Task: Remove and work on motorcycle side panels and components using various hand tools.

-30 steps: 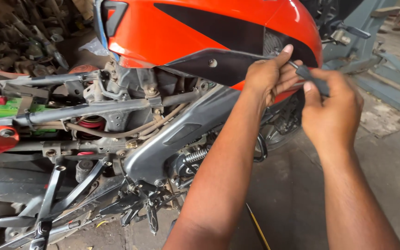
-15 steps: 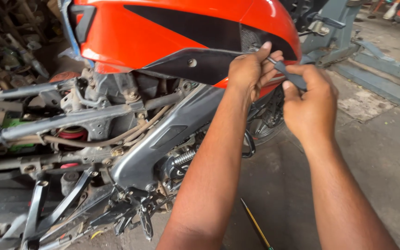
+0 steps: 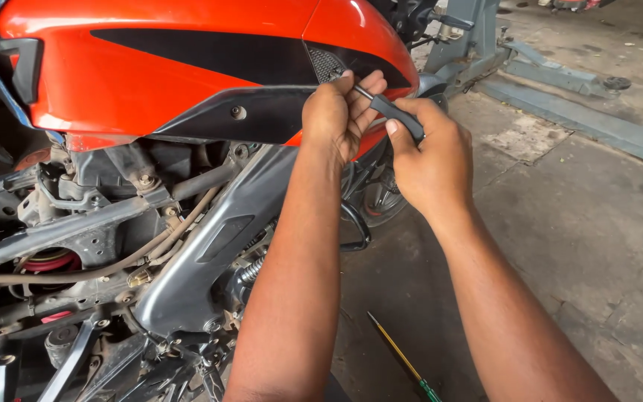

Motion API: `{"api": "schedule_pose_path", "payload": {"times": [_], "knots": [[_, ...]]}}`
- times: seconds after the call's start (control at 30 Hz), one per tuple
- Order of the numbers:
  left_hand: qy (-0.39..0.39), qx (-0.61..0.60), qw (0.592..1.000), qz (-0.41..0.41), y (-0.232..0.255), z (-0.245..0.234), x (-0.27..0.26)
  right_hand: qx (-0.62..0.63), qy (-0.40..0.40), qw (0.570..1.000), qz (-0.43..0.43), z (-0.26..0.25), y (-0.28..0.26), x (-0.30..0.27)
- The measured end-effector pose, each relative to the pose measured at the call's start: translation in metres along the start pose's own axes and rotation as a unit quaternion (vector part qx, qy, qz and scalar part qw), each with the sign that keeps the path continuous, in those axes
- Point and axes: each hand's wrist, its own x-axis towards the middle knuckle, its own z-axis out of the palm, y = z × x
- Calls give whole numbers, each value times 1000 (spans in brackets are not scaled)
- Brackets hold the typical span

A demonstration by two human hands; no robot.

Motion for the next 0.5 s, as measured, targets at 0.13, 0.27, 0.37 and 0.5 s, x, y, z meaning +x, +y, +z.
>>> {"api": "schedule_pose_path", "payload": {"times": [0.13,0.27,0.37,0.5], "knots": [[22,51,998,15,2,4,-6,5,29,996,-86,2,2,-2],[20,7,1000,13,-8,-4,16,70,-10,996,55,-5,-17,3],[-18,-12,1000,-12,-9,-12,23,71,-38,984,158,-4,-14,6],[-16,37,999,-29,-3,0,0,5,55,997,-48,0,19,1]]}}
